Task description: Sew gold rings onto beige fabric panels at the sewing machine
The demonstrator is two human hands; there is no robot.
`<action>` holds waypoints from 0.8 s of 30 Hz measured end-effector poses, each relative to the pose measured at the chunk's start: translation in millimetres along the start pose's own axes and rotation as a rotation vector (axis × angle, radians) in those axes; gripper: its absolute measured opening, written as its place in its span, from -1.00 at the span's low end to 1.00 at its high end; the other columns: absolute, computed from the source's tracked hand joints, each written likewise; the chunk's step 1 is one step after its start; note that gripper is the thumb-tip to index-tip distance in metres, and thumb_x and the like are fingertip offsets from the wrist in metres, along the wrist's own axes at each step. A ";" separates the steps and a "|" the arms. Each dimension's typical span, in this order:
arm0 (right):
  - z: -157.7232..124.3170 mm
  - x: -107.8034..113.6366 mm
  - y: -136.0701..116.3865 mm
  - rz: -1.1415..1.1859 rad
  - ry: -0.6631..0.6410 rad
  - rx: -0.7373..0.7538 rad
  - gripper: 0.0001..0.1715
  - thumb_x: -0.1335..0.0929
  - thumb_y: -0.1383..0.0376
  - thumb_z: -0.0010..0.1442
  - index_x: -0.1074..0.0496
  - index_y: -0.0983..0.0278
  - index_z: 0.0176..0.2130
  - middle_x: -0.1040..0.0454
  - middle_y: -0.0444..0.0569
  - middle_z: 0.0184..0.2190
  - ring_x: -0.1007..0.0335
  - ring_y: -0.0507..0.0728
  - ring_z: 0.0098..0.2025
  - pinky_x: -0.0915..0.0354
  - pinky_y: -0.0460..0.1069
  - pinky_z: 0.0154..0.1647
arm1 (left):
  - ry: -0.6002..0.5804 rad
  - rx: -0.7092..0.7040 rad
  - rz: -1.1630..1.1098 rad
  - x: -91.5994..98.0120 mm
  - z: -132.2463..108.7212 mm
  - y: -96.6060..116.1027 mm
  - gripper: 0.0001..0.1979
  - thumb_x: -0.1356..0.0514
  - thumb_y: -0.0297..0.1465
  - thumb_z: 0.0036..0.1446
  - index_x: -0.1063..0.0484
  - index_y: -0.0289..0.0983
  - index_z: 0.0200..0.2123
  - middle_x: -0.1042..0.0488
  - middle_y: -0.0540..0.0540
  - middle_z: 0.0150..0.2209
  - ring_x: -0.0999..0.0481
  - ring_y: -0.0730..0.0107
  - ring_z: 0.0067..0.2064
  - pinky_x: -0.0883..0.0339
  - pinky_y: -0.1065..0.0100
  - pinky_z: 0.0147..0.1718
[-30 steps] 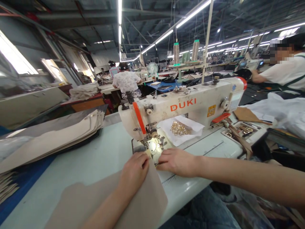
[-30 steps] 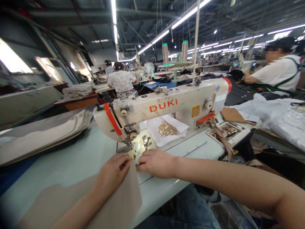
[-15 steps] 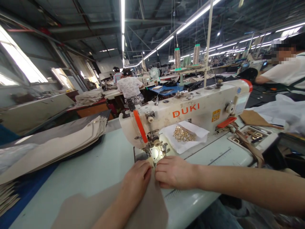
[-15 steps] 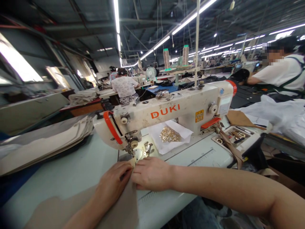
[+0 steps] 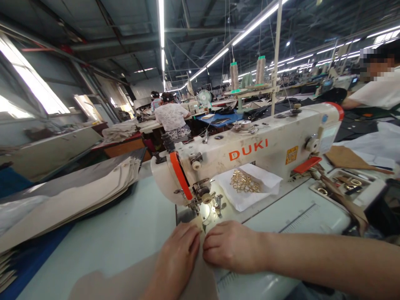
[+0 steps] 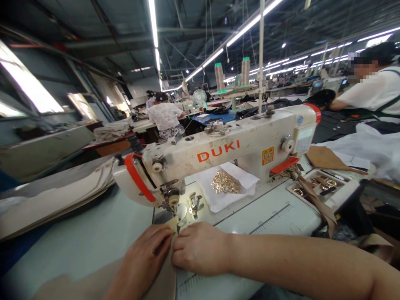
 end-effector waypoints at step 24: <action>2.4 4.4 -0.3 0.031 -0.025 -0.031 -0.82 -0.30 0.32 0.23 -0.40 0.28 -0.42 -0.45 -0.13 -0.38 -0.28 0.08 -0.29 -0.25 -0.03 -0.26 | 0.065 -0.103 0.089 1.8 3.8 0.9 -0.70 0.09 -0.43 0.26 -0.41 -0.24 -0.39 -0.51 -0.10 -0.43 -0.50 0.33 -0.38 -0.45 0.36 -0.32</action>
Point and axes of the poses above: each hand's wrist, its own z-axis towards the middle knuckle, its own x-axis out of the back of the hand, y = z × x, the point moved 3 cm from there along z, towards the middle knuckle
